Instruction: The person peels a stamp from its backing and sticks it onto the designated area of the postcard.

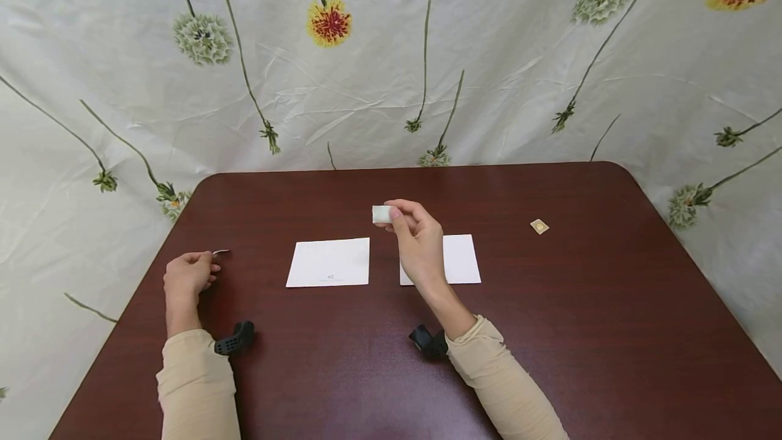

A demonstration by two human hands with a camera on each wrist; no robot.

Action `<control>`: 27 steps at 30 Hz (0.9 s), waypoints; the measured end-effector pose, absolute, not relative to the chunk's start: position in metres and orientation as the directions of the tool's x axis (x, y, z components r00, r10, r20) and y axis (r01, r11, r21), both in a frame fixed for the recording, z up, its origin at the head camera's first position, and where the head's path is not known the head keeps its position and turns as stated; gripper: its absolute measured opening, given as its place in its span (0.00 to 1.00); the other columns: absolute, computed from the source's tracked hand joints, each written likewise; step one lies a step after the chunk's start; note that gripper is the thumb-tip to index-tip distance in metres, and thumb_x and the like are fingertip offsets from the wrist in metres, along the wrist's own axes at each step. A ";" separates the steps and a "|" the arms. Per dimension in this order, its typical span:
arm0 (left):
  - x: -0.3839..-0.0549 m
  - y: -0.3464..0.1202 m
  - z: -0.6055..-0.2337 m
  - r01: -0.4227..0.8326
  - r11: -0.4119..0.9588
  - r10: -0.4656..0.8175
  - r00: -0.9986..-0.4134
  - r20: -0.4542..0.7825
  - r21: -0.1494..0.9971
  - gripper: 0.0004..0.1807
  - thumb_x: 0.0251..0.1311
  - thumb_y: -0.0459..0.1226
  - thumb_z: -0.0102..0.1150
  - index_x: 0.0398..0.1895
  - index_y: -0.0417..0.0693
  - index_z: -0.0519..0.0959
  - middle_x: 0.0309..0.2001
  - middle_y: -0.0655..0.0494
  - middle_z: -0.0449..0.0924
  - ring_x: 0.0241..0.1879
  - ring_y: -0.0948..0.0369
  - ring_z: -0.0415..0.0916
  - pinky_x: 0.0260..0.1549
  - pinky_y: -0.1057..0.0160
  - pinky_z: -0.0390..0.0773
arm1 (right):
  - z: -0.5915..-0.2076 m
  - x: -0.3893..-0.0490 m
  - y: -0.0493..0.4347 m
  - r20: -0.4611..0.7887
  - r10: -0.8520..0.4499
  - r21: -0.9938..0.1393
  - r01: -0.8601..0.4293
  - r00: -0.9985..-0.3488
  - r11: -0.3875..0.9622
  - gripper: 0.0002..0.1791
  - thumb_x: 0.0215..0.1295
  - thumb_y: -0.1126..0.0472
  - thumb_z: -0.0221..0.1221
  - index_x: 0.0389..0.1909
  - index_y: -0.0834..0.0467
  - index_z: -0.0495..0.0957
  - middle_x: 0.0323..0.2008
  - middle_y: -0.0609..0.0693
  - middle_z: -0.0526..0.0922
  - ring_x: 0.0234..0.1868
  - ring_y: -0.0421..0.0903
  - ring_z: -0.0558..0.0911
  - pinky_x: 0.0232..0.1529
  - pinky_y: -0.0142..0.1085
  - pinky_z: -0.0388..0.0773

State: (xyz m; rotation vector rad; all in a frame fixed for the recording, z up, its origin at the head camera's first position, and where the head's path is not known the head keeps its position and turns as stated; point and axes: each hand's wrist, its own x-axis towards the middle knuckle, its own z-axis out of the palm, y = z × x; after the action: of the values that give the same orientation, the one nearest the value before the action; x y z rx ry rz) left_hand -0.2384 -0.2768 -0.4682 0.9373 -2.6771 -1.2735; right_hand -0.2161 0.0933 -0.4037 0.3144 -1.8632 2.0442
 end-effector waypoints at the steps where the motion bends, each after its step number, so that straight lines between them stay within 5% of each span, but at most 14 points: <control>1: -0.238 -0.277 -0.467 -0.508 0.480 -0.537 -0.815 -0.219 0.715 0.22 0.72 0.46 0.41 0.50 0.37 0.76 0.26 0.53 0.81 0.32 0.54 0.73 0.40 0.48 0.66 | -0.404 -0.216 0.093 0.394 0.111 -0.913 -0.402 -0.912 -0.066 0.10 0.69 0.67 0.54 0.45 0.71 0.77 0.36 0.66 0.83 0.33 0.47 0.85 0.42 0.41 0.79; 9: -0.233 -0.273 -0.442 -0.474 0.458 -0.579 -0.801 -0.152 0.752 0.24 0.71 0.48 0.41 0.55 0.39 0.74 0.25 0.56 0.82 0.44 0.46 0.72 0.46 0.43 0.64 | -0.404 -0.216 0.093 0.397 0.109 -0.914 -0.403 -0.912 -0.051 0.10 0.69 0.67 0.54 0.45 0.71 0.77 0.35 0.66 0.83 0.33 0.43 0.85 0.41 0.40 0.80; 12: -0.233 -0.269 -0.426 -0.449 0.456 -0.580 -0.805 -0.126 0.768 0.25 0.70 0.50 0.41 0.55 0.41 0.74 0.24 0.61 0.81 0.40 0.50 0.73 0.49 0.42 0.62 | -0.404 -0.217 0.093 0.399 0.108 -0.913 -0.406 -0.910 -0.045 0.11 0.69 0.67 0.55 0.45 0.71 0.77 0.34 0.66 0.83 0.33 0.43 0.85 0.41 0.40 0.80; 18: -0.230 -0.258 -0.403 -0.378 0.436 -0.531 -0.841 -0.105 0.817 0.24 0.69 0.52 0.45 0.55 0.44 0.74 0.21 0.71 0.76 0.22 0.69 0.73 0.34 0.60 0.70 | -0.404 -0.217 0.094 0.392 0.107 -0.916 -0.398 -0.914 -0.043 0.11 0.69 0.67 0.55 0.45 0.71 0.77 0.35 0.66 0.83 0.33 0.43 0.85 0.41 0.39 0.80; 22: -0.227 -0.238 -0.386 -0.248 0.420 -0.476 -0.879 -0.021 0.873 0.22 0.67 0.51 0.49 0.51 0.44 0.75 0.20 0.72 0.76 0.20 0.71 0.74 0.22 0.68 0.70 | -0.404 -0.216 0.094 0.385 0.105 -0.919 -0.391 -0.917 -0.042 0.11 0.69 0.67 0.55 0.45 0.70 0.77 0.36 0.66 0.83 0.34 0.43 0.85 0.41 0.40 0.80; 27: -0.222 -0.197 -0.367 -0.035 0.451 -0.333 -0.934 0.131 0.892 0.18 0.67 0.48 0.53 0.46 0.42 0.78 0.22 0.66 0.79 0.21 0.67 0.75 0.22 0.69 0.71 | -0.404 -0.216 0.093 0.390 0.108 -0.917 -0.397 -0.914 -0.047 0.11 0.69 0.67 0.55 0.45 0.70 0.77 0.36 0.65 0.83 0.33 0.43 0.85 0.42 0.40 0.80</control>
State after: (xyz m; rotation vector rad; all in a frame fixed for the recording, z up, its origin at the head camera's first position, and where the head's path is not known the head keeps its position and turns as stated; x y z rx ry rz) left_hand -0.2221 -0.1969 -0.3675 0.3162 -2.4176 -1.4754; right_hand -0.2157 0.0935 -0.4042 0.3066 -1.8896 2.0254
